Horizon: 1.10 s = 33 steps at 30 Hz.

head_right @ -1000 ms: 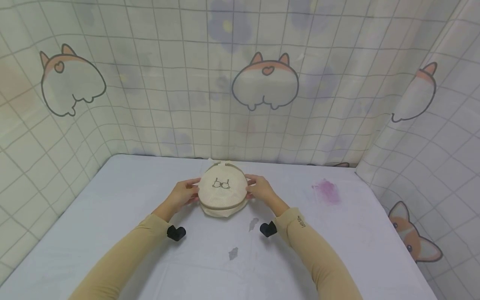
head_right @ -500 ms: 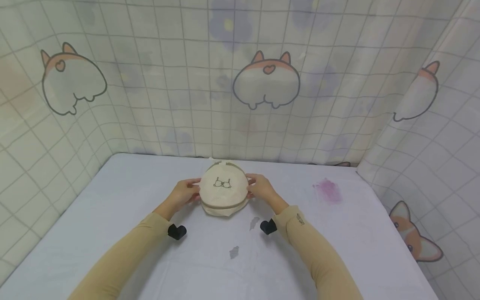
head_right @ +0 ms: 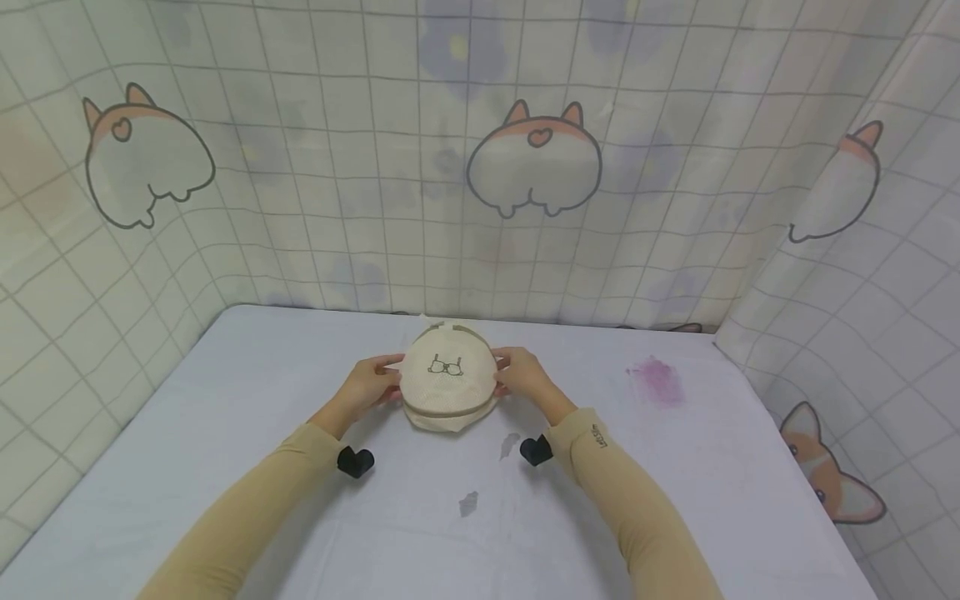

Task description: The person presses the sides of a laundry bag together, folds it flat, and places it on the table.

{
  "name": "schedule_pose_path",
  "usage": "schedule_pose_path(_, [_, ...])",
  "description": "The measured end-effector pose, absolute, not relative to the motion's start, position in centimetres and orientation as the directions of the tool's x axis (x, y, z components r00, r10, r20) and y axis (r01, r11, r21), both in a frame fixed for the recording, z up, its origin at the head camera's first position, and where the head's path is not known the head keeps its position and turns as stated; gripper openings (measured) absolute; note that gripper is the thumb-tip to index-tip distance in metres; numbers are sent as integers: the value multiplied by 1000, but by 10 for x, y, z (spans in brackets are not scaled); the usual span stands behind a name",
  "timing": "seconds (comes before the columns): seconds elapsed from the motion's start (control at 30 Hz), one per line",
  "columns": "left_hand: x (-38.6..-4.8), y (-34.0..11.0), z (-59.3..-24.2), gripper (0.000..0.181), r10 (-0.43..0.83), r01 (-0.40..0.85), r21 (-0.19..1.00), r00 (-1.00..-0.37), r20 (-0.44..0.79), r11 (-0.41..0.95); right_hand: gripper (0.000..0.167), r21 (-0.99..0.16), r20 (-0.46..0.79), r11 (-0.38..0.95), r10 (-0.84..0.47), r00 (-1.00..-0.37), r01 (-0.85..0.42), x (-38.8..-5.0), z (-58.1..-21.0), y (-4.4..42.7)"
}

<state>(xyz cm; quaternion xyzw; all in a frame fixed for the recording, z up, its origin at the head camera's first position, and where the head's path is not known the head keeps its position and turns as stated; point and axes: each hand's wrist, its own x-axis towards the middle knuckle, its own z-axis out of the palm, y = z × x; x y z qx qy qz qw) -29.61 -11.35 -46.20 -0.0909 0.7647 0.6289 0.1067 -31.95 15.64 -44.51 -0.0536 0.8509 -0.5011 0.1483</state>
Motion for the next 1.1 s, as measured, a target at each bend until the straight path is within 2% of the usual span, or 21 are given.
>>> schedule_pose_path(0.33, [-298, -112, -459, 47, -9, -274, 939, -960, -279, 208, 53, -848, -192, 528, -232, -953, 43, -323, -442, 156])
schedule_pose_path(0.7, [-298, -112, -464, 46, -16, -287, 926, -956, -292, 245, 49, -861, -205, 505, -250, -946, 53, -322, -445, 158])
schedule_pose_path(1.1, [-298, -114, -460, 47, 5, -237, 921, -968, -251, 309, 51, -866, -229, 493, -241, -943, 84, -323, -440, 156])
